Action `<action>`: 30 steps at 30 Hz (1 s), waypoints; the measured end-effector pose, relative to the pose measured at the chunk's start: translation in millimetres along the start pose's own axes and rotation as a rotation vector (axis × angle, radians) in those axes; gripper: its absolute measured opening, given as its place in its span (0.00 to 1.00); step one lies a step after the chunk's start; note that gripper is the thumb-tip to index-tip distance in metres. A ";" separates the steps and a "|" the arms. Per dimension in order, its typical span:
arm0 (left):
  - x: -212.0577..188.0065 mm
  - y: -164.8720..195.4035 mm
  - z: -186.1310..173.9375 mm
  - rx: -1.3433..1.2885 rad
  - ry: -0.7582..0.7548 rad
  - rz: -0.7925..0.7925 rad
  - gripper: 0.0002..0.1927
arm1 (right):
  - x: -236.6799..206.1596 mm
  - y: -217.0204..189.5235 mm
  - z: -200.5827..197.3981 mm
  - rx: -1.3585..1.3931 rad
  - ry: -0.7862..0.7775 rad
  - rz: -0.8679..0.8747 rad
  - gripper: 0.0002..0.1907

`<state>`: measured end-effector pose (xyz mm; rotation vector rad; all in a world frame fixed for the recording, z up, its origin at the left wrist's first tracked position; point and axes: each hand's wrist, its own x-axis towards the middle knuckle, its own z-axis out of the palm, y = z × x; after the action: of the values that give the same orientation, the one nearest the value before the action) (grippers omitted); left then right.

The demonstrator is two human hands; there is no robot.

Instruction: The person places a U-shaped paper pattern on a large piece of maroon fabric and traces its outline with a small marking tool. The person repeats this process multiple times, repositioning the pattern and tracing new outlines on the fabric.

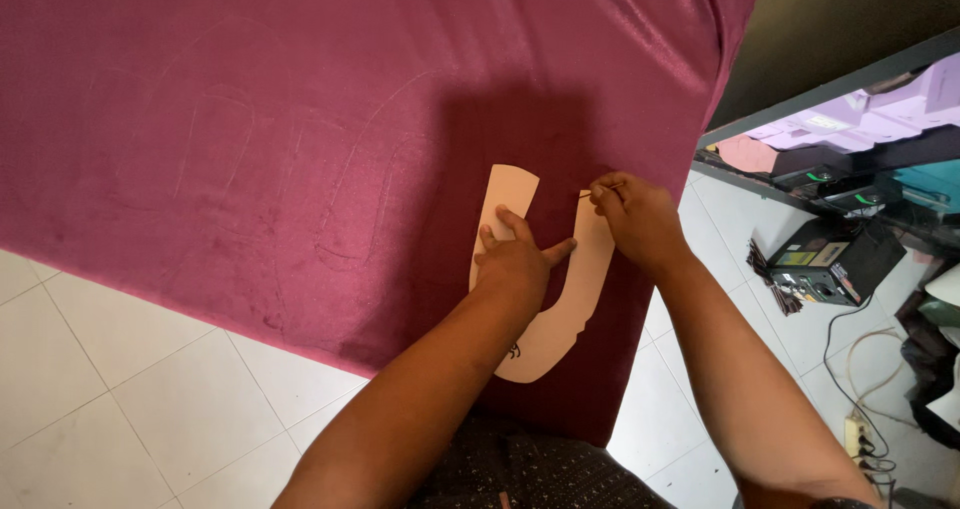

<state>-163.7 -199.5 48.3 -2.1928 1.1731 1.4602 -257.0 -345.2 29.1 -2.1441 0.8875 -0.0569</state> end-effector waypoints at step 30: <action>-2.3 2.5 1.0 -0.004 0.033 -0.026 0.63 | 1.0 28.5 -19.0 -0.216 -0.018 -0.190 0.12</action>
<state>-166.5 -199.4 50.4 -2.2342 1.1484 1.4224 -278.8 -370.8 22.1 -2.4228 0.7032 -0.0391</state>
